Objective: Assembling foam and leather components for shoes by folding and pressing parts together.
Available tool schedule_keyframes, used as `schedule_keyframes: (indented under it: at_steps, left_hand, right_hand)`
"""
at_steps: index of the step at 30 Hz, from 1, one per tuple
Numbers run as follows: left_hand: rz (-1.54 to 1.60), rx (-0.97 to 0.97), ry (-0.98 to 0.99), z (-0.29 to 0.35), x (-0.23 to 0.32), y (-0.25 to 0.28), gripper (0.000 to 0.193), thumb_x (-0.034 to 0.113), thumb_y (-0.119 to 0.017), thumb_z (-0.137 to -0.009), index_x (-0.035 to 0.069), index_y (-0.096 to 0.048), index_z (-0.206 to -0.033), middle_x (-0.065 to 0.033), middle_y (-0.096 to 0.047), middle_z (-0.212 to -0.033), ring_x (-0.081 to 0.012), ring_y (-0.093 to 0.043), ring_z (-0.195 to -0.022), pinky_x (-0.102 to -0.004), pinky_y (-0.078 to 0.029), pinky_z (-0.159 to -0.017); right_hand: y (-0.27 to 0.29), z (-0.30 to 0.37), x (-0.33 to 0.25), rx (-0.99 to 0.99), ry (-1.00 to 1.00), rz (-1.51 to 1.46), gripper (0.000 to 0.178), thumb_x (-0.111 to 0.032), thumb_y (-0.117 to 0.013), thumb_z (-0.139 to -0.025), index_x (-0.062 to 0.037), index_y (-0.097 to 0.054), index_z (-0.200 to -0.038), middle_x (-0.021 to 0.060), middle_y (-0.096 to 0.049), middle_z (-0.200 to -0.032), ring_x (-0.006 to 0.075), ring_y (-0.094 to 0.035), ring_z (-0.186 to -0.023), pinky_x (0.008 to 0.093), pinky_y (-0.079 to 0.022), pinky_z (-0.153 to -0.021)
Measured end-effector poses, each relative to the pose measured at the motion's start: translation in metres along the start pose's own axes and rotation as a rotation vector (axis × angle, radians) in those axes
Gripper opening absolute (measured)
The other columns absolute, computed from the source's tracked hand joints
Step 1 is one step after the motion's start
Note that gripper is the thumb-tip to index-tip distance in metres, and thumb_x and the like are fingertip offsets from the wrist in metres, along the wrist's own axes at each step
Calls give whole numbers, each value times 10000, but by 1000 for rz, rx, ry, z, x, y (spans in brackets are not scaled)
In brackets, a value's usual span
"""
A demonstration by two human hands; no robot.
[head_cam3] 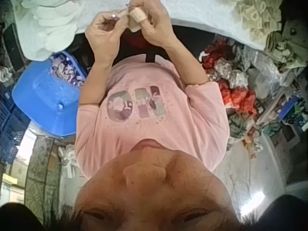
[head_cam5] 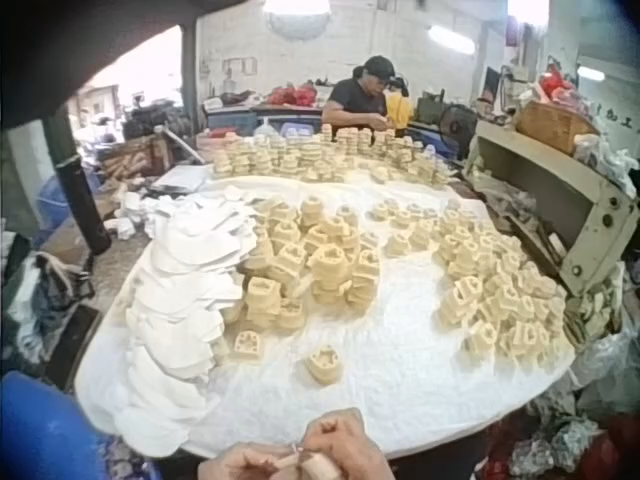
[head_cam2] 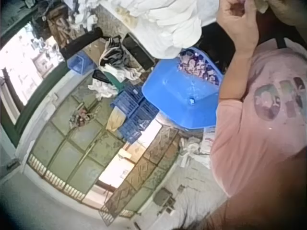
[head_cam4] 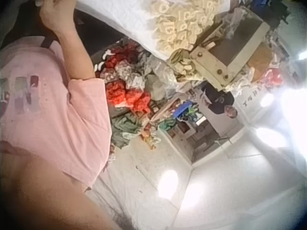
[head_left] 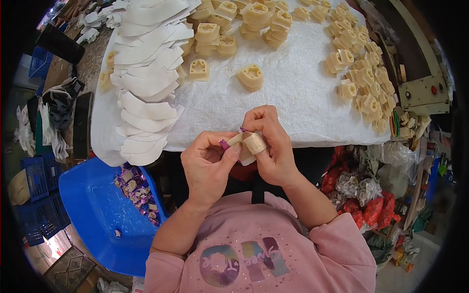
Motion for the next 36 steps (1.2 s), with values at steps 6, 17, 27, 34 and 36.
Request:
schedule_keyframes:
  at_steps: [6,17,27,34,36]
  left_hand:
    - [-50,-30,31,-2,7,0,112,15,-648,-843,-40,-574,-907,-131,-643,-967,-113,-596,-844,-251,-505,-757]
    - [-437,-119,-220,1,12,4,157,164,-738,-778,36,-661,-827,-84,-499,-1026,-165,-470,-909,-283,-403,-767]
    - [-495,-289,-567,0,5,13,254,177,-705,-772,67,-678,-999,-116,-510,-1092,-206,-480,-923,-280,-399,-704]
    - [-17,-383,160,4,-1,1,572,269,-392,-933,-24,-233,-1397,-110,-446,-1215,-125,-458,-1016,-240,-380,-853]
    - [41,-355,234,6,1,-1,531,246,-367,-924,-21,-264,-1372,-106,-449,-1185,-113,-462,-1021,-245,-386,-859]
  right_hand:
    - [6,-2,2,-64,-319,-415,119,-36,-577,-771,-36,-538,-884,112,-506,-918,276,-455,-890,341,-383,-804]
    - [12,10,1,-18,-126,-548,172,-203,-578,-884,-38,-548,-845,61,-521,-898,180,-481,-851,315,-400,-790]
    - [29,4,-1,-142,-196,-426,472,-53,-708,-765,-13,-520,-1196,98,-634,-1008,170,-612,-879,307,-490,-785]
    - [16,3,-10,-188,126,-43,487,-117,-741,-729,-74,-539,-1170,74,-626,-1016,237,-573,-817,314,-481,-702]
    - [13,7,-3,-169,157,30,448,-160,-718,-763,-91,-543,-1169,88,-568,-1056,231,-548,-782,310,-476,-698]
Point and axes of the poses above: each hand's wrist, its own z-axis away from the middle knuckle, its own y-axis out of the back of the hand, x = y × z, the point moved 1 cm from there along -z, towards the middle knuckle
